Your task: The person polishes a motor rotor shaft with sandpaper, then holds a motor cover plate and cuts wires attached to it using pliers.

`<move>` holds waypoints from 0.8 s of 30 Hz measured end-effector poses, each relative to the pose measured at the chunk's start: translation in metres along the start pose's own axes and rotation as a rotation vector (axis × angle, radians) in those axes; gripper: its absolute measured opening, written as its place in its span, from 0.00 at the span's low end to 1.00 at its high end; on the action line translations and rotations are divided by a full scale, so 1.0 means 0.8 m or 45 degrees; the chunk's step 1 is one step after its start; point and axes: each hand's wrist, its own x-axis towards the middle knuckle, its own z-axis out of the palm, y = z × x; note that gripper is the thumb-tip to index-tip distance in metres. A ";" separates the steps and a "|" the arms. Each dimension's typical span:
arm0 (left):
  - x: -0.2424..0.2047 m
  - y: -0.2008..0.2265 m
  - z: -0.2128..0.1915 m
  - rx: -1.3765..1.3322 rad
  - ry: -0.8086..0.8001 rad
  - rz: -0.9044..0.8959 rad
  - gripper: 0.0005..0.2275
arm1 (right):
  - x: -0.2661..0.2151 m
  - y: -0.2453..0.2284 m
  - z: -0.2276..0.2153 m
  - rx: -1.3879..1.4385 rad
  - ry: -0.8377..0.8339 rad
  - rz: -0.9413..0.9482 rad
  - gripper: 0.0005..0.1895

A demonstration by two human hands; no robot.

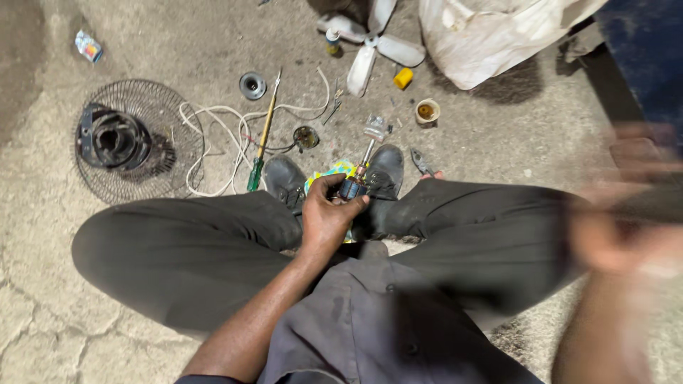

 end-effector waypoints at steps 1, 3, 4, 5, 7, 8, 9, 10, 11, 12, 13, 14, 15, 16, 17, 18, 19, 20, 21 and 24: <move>-0.001 0.005 0.005 0.010 0.004 -0.021 0.26 | -0.032 0.063 0.049 0.304 -0.149 0.508 0.18; -0.002 0.012 0.015 0.012 0.009 -0.029 0.26 | -0.065 0.178 0.158 0.359 -0.106 1.020 0.18; -0.004 0.014 0.020 0.050 0.006 0.052 0.26 | -0.080 0.208 0.202 0.237 -0.388 0.949 0.20; -0.010 0.012 0.022 0.096 0.015 0.119 0.25 | -0.085 0.231 0.233 0.160 -0.399 0.927 0.23; -0.014 0.008 0.025 0.142 0.022 0.224 0.21 | -0.095 0.250 0.261 0.093 -0.411 0.912 0.25; -0.017 0.005 0.023 0.189 0.015 0.330 0.18 | -0.101 0.255 0.263 0.073 -0.399 0.958 0.23; -0.017 0.004 0.020 0.192 0.014 0.339 0.18 | -0.102 0.259 0.261 0.049 -0.389 0.987 0.21; -0.018 0.003 0.015 0.213 -0.067 0.421 0.17 | -0.103 0.267 0.257 0.054 -0.392 0.979 0.21; -0.022 0.000 0.011 0.230 -0.156 0.494 0.17 | -0.107 0.275 0.251 0.031 -0.290 0.930 0.17; -0.026 -0.002 0.007 0.229 -0.165 0.495 0.17 | -0.111 0.281 0.243 0.008 -0.188 0.881 0.14; -0.030 -0.003 0.000 0.137 -0.195 0.429 0.18 | -0.113 0.286 0.236 0.008 -0.181 0.879 0.14; -0.031 -0.002 -0.004 0.046 -0.225 0.363 0.19 | -0.117 0.292 0.230 -0.022 -0.148 0.862 0.13; -0.029 0.001 -0.009 0.048 -0.224 0.359 0.19 | -0.120 0.297 0.226 -0.050 -0.120 0.852 0.13; -0.026 0.006 -0.014 -0.337 -0.194 0.035 0.16 | -0.125 0.302 0.223 -0.049 -0.118 0.857 0.13; -0.024 0.011 -0.017 -0.721 -0.153 -0.292 0.15 | -0.129 0.306 0.220 -0.108 -0.105 0.793 0.13; -0.025 0.016 -0.020 -0.721 -0.146 -0.293 0.15 | -0.133 0.311 0.218 -0.168 -0.092 0.728 0.12; -0.026 0.019 -0.021 -0.713 -0.127 -0.478 0.17 | -0.134 0.314 0.217 -0.169 -0.096 0.733 0.12; -0.027 0.020 -0.021 -0.704 -0.110 -0.662 0.18 | -0.135 0.318 0.217 -0.372 -0.126 0.617 0.12; -0.028 0.018 -0.018 -0.707 -0.105 -0.664 0.18 | -0.136 0.320 0.216 -0.572 -0.156 0.498 0.13; -0.022 0.002 -0.011 -0.631 -0.227 -0.485 0.16 | -0.133 0.315 0.217 -0.435 -0.134 0.556 0.10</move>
